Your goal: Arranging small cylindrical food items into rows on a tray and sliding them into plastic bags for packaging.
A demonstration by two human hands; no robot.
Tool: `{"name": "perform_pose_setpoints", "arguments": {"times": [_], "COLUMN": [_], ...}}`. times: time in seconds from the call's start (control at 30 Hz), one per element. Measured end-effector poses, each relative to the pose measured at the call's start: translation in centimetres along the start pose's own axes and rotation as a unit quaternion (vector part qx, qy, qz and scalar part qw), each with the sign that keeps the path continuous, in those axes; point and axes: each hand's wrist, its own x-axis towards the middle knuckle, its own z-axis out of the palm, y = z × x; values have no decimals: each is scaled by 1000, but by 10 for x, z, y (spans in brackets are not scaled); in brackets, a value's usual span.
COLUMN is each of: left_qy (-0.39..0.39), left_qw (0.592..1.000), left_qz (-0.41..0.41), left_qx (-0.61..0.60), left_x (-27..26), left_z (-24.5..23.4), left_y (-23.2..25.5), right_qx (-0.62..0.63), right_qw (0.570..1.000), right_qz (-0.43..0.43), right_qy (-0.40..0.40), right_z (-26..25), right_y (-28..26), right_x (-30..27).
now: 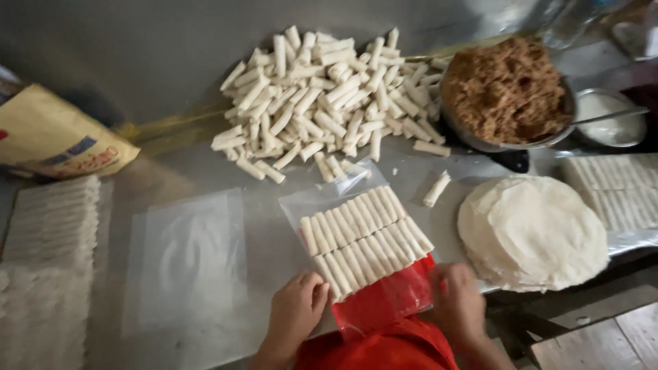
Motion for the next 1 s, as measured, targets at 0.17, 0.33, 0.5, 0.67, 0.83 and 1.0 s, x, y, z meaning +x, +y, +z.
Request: {"name": "perform_pose_setpoints", "arguments": {"times": [0.17,0.33,0.5,0.67,0.83,1.0], "left_qy": [62,-11,93,186,213,246], "left_qw": [984,981,950,907,895,878], "left_qz": [160,127,129,187,319,345], "left_qx": [46,148,270,329,227,222], "left_x": [58,96,111,123,137,136], "left_z": [31,39,78,84,87,87], "left_y": [68,140,143,138,131,130], "right_qx": [-35,-85,-158,17,9,99], "right_qw": [996,995,979,997,998,991], "right_qz": [-72,18,59,-10,15,-61], "right_qy": [39,-51,-113,-76,-56,68], "right_z": [-2,-5,3,1,38,59], "right_y": [42,13,21,32,42,40], "right_x": [26,31,30,29,51,87]}}
